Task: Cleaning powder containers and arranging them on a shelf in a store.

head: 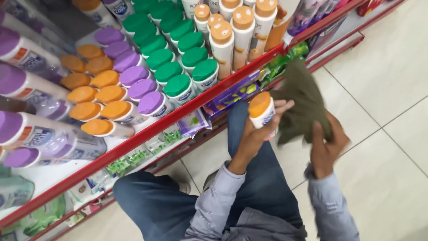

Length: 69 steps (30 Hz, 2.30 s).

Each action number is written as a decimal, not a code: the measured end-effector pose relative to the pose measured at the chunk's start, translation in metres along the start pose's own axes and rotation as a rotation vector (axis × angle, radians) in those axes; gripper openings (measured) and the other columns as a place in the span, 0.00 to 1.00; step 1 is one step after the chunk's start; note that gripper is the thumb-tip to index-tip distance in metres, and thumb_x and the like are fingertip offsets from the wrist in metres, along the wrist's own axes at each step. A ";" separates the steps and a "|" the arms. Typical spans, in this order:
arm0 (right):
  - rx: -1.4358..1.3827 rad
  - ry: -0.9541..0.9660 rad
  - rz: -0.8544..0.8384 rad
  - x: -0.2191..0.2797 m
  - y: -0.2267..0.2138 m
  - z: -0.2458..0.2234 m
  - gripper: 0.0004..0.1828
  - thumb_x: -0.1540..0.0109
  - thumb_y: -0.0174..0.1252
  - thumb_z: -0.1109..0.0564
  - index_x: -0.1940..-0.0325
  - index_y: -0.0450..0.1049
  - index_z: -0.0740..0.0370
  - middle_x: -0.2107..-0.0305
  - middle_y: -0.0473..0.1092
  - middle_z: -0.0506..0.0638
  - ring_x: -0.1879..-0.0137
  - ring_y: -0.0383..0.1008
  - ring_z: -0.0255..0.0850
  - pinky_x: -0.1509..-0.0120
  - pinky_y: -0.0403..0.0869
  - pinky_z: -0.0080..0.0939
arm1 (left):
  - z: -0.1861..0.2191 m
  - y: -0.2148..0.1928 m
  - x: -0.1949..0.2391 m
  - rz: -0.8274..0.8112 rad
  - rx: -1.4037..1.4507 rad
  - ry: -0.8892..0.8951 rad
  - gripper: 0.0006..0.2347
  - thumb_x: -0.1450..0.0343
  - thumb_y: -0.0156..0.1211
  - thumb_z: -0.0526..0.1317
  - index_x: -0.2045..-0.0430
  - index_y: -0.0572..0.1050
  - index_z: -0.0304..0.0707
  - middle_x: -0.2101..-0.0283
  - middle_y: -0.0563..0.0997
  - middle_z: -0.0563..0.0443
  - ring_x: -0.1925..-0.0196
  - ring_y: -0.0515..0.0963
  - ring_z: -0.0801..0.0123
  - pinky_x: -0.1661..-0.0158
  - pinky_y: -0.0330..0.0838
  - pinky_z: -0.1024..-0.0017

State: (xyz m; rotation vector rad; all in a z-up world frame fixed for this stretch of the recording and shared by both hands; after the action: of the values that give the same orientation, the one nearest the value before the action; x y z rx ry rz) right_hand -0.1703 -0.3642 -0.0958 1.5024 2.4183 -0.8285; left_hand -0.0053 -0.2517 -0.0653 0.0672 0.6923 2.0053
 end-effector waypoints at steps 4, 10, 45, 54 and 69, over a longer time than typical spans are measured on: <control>-0.106 -0.302 0.138 0.021 -0.006 -0.028 0.17 0.32 0.59 0.61 0.39 0.69 0.63 0.50 0.71 0.62 0.47 0.74 0.51 0.41 0.74 0.44 | -0.019 0.008 0.009 -0.009 0.091 -0.101 0.23 0.26 0.65 0.44 0.38 0.69 0.32 0.42 0.78 0.50 0.40 0.77 0.76 0.43 0.72 0.76; 0.106 -0.478 0.115 -0.002 0.013 -0.048 0.19 0.35 0.59 0.65 0.40 0.65 0.64 0.46 0.67 0.67 0.42 0.73 0.62 0.36 0.72 0.49 | -0.092 -0.005 0.026 -0.104 -0.107 -0.375 0.18 0.23 0.68 0.37 0.46 0.72 0.16 0.59 0.76 0.30 0.61 0.72 0.64 0.58 0.65 0.64; -0.361 -0.276 0.022 0.035 0.072 -0.110 0.29 0.37 0.67 0.54 0.37 0.67 0.72 0.43 0.72 0.57 0.40 0.75 0.41 0.32 0.73 0.40 | 0.164 -0.032 0.076 0.264 -0.571 0.398 0.36 0.34 0.77 0.41 0.33 0.61 0.33 0.34 0.76 0.40 0.35 0.80 0.55 0.36 0.75 0.64; -0.308 -0.545 -0.370 -0.015 0.100 -0.236 0.20 0.37 0.60 0.53 0.43 0.68 0.60 0.46 0.69 0.63 0.42 0.73 0.49 0.37 0.72 0.45 | 0.211 -0.042 0.108 0.318 -1.116 0.552 0.32 0.42 0.78 0.42 0.43 0.73 0.34 0.49 0.81 0.40 0.50 0.83 0.50 0.48 0.77 0.60; -0.374 -0.718 -0.442 -0.025 0.123 -0.280 0.13 0.51 0.68 0.58 0.65 0.73 0.59 0.56 0.70 0.60 0.50 0.75 0.50 0.47 0.74 0.43 | 0.249 -0.061 0.133 0.502 -1.093 0.482 0.31 0.40 0.77 0.41 0.40 0.73 0.39 0.54 0.84 0.44 0.56 0.86 0.55 0.54 0.80 0.64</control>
State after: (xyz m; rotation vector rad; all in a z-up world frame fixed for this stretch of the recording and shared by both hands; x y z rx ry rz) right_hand -0.0125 -0.1906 0.1026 0.4229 2.1709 -0.7522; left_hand 0.0535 -0.0100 0.0818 -0.9922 -0.2586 2.6570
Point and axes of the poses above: each hand's wrist, its own x-axis away from the middle knuckle, its own y-axis out of the palm, z = x × y, the point moved 9 cm from there along -x, towards the middle knuckle
